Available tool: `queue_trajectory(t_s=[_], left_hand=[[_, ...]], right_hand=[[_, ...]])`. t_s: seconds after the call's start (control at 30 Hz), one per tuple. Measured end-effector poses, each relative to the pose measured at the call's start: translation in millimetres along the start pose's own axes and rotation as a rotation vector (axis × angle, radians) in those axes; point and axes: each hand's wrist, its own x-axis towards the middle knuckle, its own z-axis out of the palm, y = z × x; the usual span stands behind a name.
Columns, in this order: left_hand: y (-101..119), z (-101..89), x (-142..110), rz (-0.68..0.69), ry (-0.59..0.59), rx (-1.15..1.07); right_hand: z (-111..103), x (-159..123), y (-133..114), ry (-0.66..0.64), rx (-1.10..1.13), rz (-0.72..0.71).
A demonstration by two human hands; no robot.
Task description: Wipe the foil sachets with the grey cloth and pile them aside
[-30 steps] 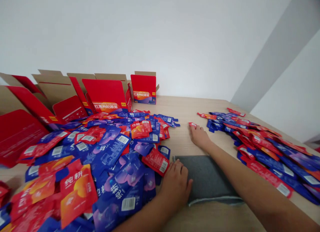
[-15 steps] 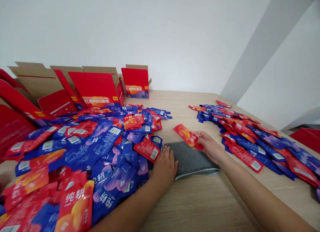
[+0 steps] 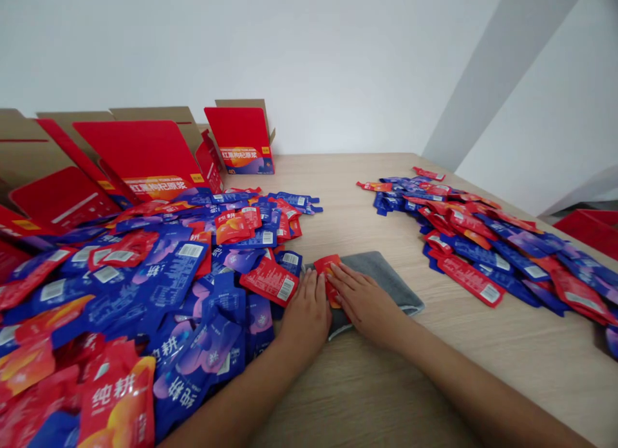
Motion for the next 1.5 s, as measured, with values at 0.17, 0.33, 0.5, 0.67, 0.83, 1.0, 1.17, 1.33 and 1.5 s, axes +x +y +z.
queue_trajectory(t_s=[0.17,0.33,0.5,0.67,0.83,1.0,1.17,1.33,1.5], left_hand=[[0,-4.4,2,-0.001,-0.049,0.032],[1,-6.6,2,-0.009,-0.054,0.012],[2,-7.0,1,-0.020,-0.050,-0.028],[4,-8.6,1,-0.027,-0.038,-0.016],[4,-6.8,1,-0.024,-0.044,0.003],[2,-7.0,2,-0.015,-0.083,0.011],[2,-8.0,2,-0.019,-0.095,-0.006],[3,-11.1,3,-0.027,-0.092,-0.039],[4,-16.8,5,-0.040,-0.151,-0.054]], right_hand=[[-1,-5,20,0.049,-0.098,0.159],[8,-12,51,0.289,-0.015,0.214],[-11,-10,37,0.542,0.143,0.138],[-29,-11,10,0.505,0.344,-0.034],[-5,-8,14,0.284,0.213,0.008],[3,-5,20,0.042,0.012,0.089],[3,-10,45,0.070,-0.008,0.171],[7,-10,56,0.190,0.206,0.045],[2,-7,47,0.015,0.233,-0.028]])
